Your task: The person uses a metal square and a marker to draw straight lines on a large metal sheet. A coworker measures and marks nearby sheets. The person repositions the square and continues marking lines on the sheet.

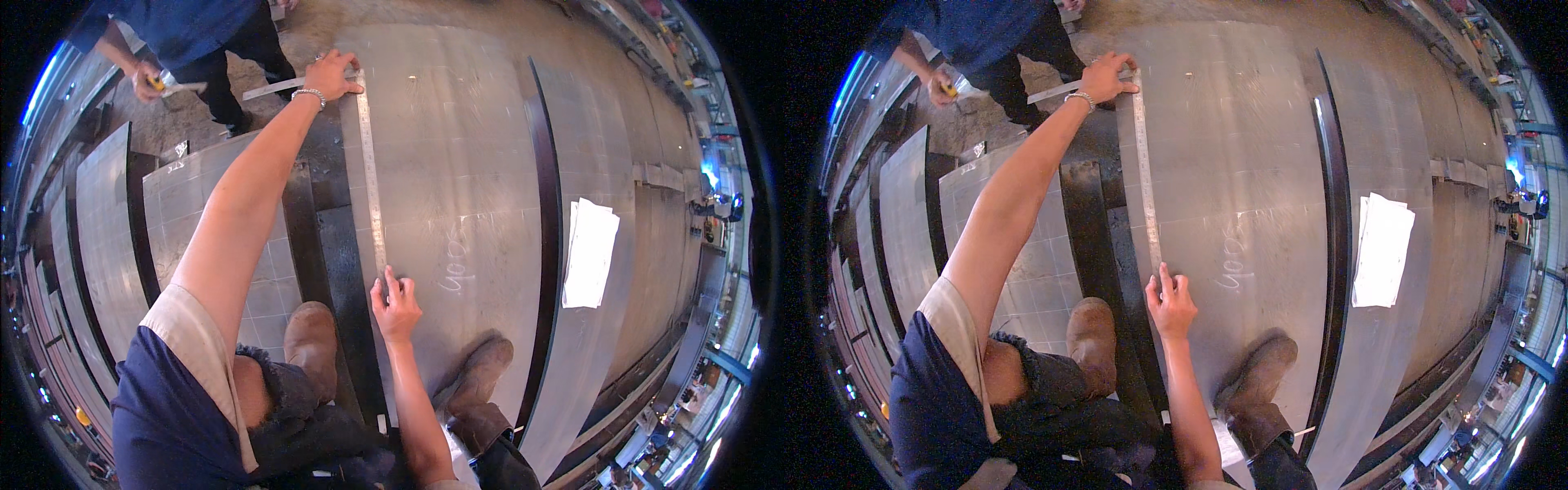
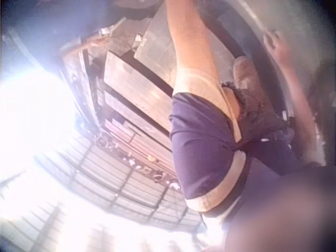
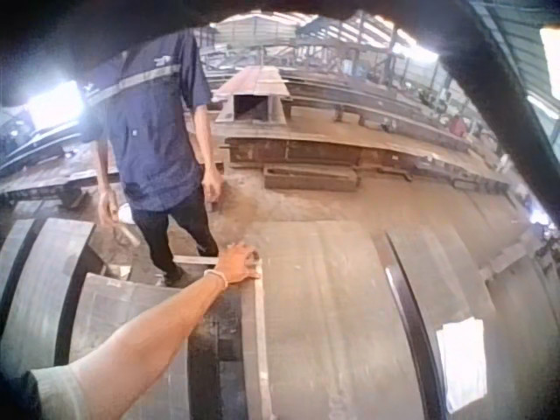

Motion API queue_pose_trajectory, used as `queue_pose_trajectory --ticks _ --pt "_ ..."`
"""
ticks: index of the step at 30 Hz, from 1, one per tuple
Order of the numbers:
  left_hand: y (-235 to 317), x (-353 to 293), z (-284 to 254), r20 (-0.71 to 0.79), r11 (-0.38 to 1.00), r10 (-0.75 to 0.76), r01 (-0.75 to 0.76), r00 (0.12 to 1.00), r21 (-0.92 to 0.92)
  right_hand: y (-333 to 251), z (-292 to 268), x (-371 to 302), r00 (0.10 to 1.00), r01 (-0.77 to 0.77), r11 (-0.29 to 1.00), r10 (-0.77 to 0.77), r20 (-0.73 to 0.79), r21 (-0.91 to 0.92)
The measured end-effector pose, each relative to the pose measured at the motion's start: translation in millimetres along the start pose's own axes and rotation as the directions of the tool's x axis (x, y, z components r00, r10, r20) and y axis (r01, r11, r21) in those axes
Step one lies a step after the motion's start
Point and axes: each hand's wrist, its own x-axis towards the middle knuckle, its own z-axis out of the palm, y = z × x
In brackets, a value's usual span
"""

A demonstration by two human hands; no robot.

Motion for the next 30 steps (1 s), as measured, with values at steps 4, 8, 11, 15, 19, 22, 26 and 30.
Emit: queue_pose_trajectory --ticks 4,8,11,15,19,22,26,30 --pt "-4.9 5.4 4.5 0.009 1.000 -0.012 0.012 1.000 -0.014 -0.4 -1.5 2.2 1.000 0.014 1.000 -0.014 -0.011 -0.006" --pt "-6.3 6.8 2.3 0.042 0.997 -0.013 0.016 0.999 -0.072 0.4 0.2 1.9 1.000 0.006 1.000 -0.006 -0.006 -0.009" --pt "-2.6 4.6 1.4 0.042 0.998 -0.021 0.024 0.999 -0.053 0.7 0.3 2.2 0.999 0.027 1.000 -0.028 -0.039 -0.008" --pt "-6.9 5.7 1.7 0.039 0.998 0.000 0.002 0.999 -0.061 -1.5 -0.4 4.3 0.999 0.026 1.000 -0.026 -0.038 -0.001" --pt "-9.4 8.9 5.3 0.020 1.000 0.018 -0.017 1.000 -0.018 -1.8 -1.7 3.0 1.000 -0.002 1.000 0.002 -0.019 0.010" --pt "-5.0 8.6 2.7 0.013 1.000 0.018 -0.018 1.000 0.009 -0.2 -1.1 3.1 0.999 -0.009 1.000 0.009 -0.032 0.021" --pt "-13.8 10.4 6.6 -0.032 0.998 0.055 -0.055 0.998 -0.010 -2.3 0.2 5.4 0.995 -0.061 0.991 0.069 -0.065 0.116" --pt "-15.6 11.6 10.2 -0.039 0.998 0.059 -0.059 0.998 -0.015 -3.7 -1.5 9.0 0.991 -0.101 0.980 0.114 -0.068 0.172"
